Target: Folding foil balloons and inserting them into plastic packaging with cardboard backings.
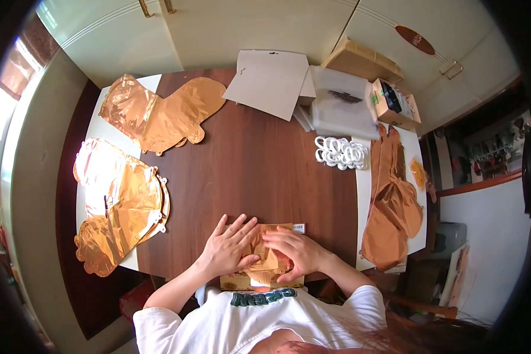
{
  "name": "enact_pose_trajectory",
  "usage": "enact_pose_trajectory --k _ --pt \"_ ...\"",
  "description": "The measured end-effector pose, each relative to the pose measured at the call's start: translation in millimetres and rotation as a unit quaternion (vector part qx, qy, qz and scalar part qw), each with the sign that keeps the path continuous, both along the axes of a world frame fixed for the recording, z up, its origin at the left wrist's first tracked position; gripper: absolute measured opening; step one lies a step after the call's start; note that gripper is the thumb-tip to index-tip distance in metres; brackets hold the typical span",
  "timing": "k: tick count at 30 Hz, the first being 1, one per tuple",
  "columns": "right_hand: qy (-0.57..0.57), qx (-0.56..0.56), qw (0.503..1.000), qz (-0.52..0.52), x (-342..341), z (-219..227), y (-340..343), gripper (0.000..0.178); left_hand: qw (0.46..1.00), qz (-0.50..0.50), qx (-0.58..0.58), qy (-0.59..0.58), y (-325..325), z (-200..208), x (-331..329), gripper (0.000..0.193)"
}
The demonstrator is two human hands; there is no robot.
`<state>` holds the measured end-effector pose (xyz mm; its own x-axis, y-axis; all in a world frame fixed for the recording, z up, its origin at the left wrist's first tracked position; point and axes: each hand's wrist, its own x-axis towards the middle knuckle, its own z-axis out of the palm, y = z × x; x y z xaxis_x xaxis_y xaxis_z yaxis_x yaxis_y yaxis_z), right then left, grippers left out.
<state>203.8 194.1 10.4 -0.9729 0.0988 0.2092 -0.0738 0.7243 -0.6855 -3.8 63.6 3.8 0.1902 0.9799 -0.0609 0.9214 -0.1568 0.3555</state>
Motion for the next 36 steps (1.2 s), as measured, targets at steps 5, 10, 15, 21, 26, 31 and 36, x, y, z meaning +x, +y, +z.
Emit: enact_pose_trajectory --k 5,10,15,21,26,31,36 --pt "-0.069 0.138 0.98 -0.128 -14 5 -18 0.065 1.0 0.002 0.011 0.007 1 -1 3 0.071" --pt "-0.109 0.245 0.947 -0.175 -11 -18 -40 0.065 1.0 0.003 0.018 0.017 -1 -4 3 0.069" --pt "-0.118 0.24 0.945 -0.189 -1 -18 -38 0.069 0.999 0.015 0.009 0.03 -7 -2 -1 0.07" --pt "-0.13 0.251 0.937 -0.203 5 -20 -39 0.077 0.997 0.051 -0.003 0.05 -20 2 -9 0.069" --pt "-0.141 0.25 0.933 -0.217 14 -23 -40 0.097 0.996 0.052 0.001 0.075 -27 -1 -10 0.07" --pt "-0.146 0.253 0.933 -0.211 17 -21 -39 0.103 0.994 0.066 -0.004 0.084 -30 -2 -11 0.073" --pt "-0.155 0.255 0.931 -0.212 18 -22 -41 0.106 0.993 0.065 0.005 0.101 -33 1 -16 0.08"
